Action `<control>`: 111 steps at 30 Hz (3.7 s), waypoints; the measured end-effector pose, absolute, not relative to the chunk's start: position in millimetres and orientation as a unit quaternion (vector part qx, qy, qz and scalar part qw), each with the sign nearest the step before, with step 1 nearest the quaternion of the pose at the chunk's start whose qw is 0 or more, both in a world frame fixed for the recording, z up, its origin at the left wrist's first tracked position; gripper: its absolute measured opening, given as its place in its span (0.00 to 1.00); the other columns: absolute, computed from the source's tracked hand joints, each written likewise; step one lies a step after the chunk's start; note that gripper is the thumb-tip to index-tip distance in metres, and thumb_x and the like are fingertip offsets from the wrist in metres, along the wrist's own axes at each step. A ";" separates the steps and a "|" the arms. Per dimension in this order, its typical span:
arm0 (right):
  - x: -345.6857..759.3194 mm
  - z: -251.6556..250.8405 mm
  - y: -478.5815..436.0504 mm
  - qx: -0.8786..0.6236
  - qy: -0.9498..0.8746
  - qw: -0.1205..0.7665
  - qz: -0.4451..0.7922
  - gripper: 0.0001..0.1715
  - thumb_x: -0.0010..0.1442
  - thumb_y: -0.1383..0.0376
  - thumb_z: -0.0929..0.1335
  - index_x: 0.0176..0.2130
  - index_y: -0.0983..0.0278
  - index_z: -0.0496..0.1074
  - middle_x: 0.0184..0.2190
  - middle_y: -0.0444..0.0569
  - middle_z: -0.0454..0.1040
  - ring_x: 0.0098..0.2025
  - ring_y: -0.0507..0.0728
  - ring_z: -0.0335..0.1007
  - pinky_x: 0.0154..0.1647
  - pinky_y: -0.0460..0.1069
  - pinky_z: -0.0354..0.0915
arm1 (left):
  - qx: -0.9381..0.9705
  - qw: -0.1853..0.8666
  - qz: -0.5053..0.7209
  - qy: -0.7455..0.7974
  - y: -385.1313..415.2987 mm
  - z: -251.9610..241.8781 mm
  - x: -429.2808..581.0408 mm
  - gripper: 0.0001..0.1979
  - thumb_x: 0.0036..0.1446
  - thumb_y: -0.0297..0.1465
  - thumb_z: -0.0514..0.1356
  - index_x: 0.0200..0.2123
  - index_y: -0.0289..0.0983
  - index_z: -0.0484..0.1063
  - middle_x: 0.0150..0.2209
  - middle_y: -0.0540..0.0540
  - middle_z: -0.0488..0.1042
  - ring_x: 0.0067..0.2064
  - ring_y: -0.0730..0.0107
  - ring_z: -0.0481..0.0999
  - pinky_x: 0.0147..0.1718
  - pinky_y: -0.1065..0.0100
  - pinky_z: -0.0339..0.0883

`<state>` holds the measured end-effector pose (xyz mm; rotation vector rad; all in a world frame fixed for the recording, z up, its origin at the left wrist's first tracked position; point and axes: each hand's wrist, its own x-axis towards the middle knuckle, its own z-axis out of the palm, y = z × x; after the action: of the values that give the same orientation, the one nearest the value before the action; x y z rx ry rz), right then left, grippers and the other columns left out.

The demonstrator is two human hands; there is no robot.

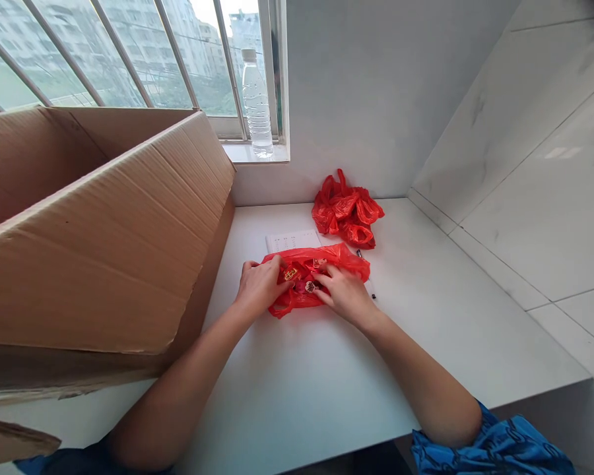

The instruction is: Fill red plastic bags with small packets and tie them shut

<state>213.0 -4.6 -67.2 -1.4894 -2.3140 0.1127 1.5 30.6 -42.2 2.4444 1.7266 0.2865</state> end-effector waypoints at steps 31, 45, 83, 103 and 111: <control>249.6 -22.4 -14.1 -0.520 -0.689 0.505 -0.028 0.14 0.68 0.59 0.65 0.49 0.57 0.76 0.41 0.50 0.79 0.39 0.59 0.73 0.39 0.53 0.66 | 0.839 0.081 0.095 0.530 -23.4 40.5 -12.4 0.16 0.64 0.44 0.53 0.45 0.49 0.78 0.29 0.48 0.79 0.27 0.61 0.76 0.25 0.68 0.58; 265.7 59.1 19.3 -0.365 -0.574 0.664 0.311 0.11 0.61 0.54 0.67 0.35 0.59 0.70 0.48 0.48 0.77 0.50 0.59 0.73 0.49 0.55 0.69 | 0.767 0.005 0.392 0.508 -28.3 93.0 -16.1 0.08 0.60 0.32 0.57 0.42 0.44 0.74 0.42 0.48 0.75 0.33 0.69 0.74 0.30 0.69 0.67; 215.1 42.2 54.4 -0.279 -0.604 0.523 0.533 0.22 0.66 0.49 0.66 0.52 0.57 0.75 0.36 0.46 0.76 0.34 0.52 0.69 0.28 0.45 0.61 | 0.592 0.620 0.388 0.338 58.4 32.5 20.0 0.13 0.58 0.40 0.64 0.32 0.36 0.71 0.28 0.52 0.70 0.33 0.74 0.71 0.35 0.73 0.63; 224.8 25.1 24.7 -0.314 -0.799 0.512 0.027 0.07 0.64 0.64 0.71 0.32 0.59 0.72 0.40 0.48 0.76 0.43 0.57 0.72 0.44 0.53 0.68 | 0.515 0.598 0.491 0.369 55.4 27.6 23.0 0.21 0.54 0.45 0.67 0.44 0.36 0.79 0.37 0.44 0.79 0.33 0.69 0.75 0.30 0.71 0.68; 264.6 -17.0 -37.1 -0.358 -0.788 0.486 0.123 0.10 0.62 0.63 0.73 0.29 0.59 0.74 0.28 0.43 0.78 0.33 0.55 0.74 0.54 0.60 0.63 | 0.423 0.435 0.663 0.439 92.8 -26.9 2.2 0.20 0.47 0.41 0.69 0.39 0.33 0.79 0.36 0.45 0.78 0.36 0.72 0.75 0.42 0.70 0.70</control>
<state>264.6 -37.1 -17.0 -0.8703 -1.9163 0.3003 2.2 92.8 -26.9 1.0528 1.0918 1.6506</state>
